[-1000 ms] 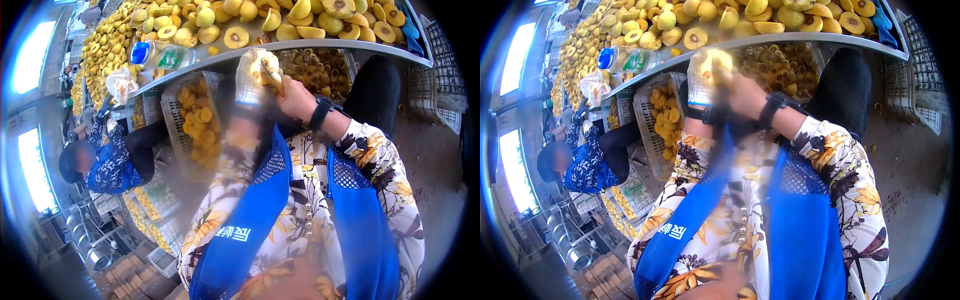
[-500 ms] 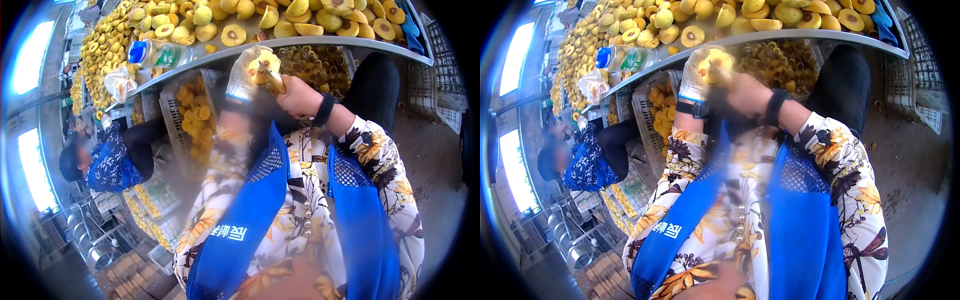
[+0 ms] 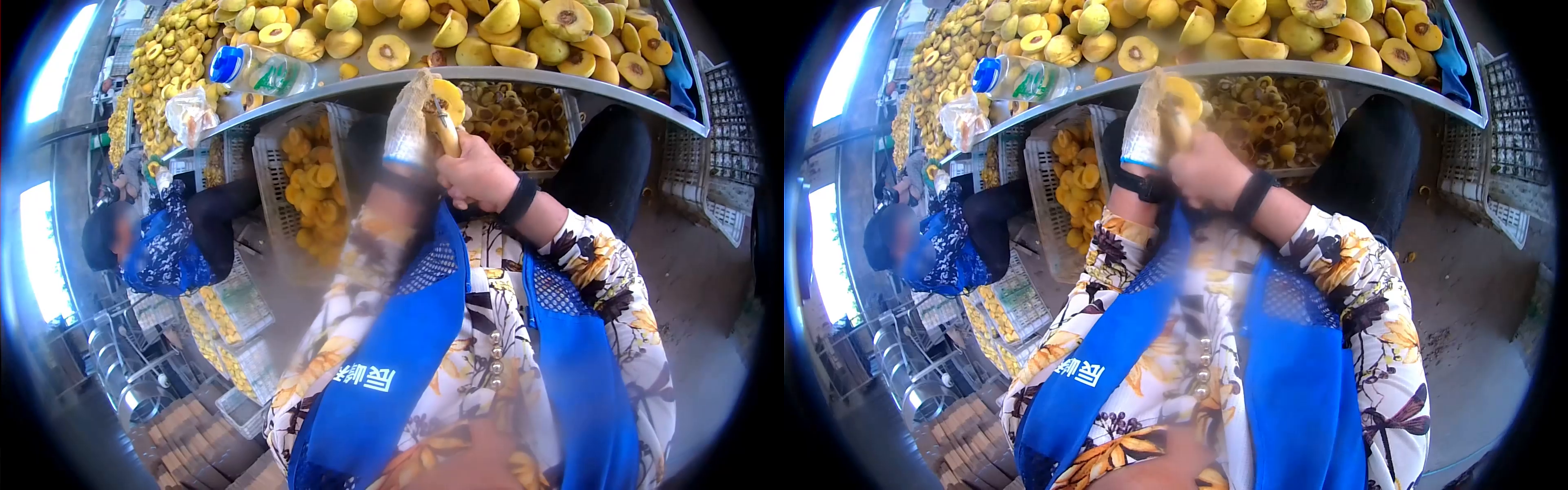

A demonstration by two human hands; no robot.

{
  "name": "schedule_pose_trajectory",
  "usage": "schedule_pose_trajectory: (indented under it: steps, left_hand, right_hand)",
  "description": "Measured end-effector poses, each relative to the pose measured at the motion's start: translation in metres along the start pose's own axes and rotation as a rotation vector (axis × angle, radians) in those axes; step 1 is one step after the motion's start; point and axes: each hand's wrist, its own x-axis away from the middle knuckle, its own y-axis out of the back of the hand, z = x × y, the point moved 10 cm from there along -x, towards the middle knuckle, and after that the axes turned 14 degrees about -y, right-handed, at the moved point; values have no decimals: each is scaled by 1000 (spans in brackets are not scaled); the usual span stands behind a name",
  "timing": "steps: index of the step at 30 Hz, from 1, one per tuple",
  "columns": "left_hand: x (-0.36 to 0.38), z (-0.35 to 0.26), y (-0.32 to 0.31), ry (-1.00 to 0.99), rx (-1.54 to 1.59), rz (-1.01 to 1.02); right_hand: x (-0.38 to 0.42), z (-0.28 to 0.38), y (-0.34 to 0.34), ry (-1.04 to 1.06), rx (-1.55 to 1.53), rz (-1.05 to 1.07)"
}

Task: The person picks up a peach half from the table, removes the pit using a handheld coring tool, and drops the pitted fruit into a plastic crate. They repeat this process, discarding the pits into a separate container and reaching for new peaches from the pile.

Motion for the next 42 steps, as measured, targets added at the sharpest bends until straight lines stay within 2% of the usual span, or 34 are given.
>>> schedule_pose_trajectory:
  steps: [2, 5, 8, 11, 14, 17, 21, 22, 24, 25, 26, 27, 28, 30, 33, 36, 41, 42]
  left_hand:
    - [4, -4, -9, 31, -58, 25]
    - [2, -33, -16, -263, -393, 5]
    - [4, -34, -16, -278, -374, -10]
    - [12, -22, -26, -103, -145, 34]
    - [-10, -16, 3, -193, -340, 4]
    - [-3, -30, -2, -251, -438, -76]
    - [2, 5, -4, 137, 8, -77]
    - [-9, 7, 7, 121, 60, -30]
    - [-16, 4, 24, 117, 138, -84]
    - [-12, 0, 29, 123, 109, -134]
    - [-11, -5, 21, 127, 173, -61]
    - [-9, -9, 14, 129, 237, 13]
    - [-7, -13, 6, 131, 298, 91]
    - [-5, -14, -4, 138, 346, 174]
    - [4, -7, -12, 153, 367, 290]
    - [6, -5, -9, 74, 217, 182]
    - [19, -8, -15, 9, 151, -40]
    - [14, -17, -9, -128, 9, -14]
  right_hand:
    - [0, -1, -3, -8, -28, 15]
    - [4, 1, -6, 5, -107, 100]
    - [8, -1, -10, -30, -204, 157]
    - [7, -5, -14, -37, -217, 187]
    - [1, -14, -16, -89, -266, 290]
    - [2, -4, -17, -48, -290, 382]
    - [3, 0, -20, -12, -359, 547]
    - [8, 0, -24, 19, -337, 587]
    - [8, -1, -17, 33, -387, 629]
    - [2, 1, 1, 75, -284, 479]
    - [-2, 3, 17, 109, -182, 333]
    - [-7, 4, 33, 140, 94, 90]
    - [-3, 19, 55, 281, 611, -335]
    - [8, 28, 70, 499, 838, -701]
    - [38, 50, 56, 563, 541, -670]
    - [61, 71, 36, 770, 415, -591]
    - [55, 73, 41, 727, 365, -635]
    - [47, 68, 48, 661, 282, -592]
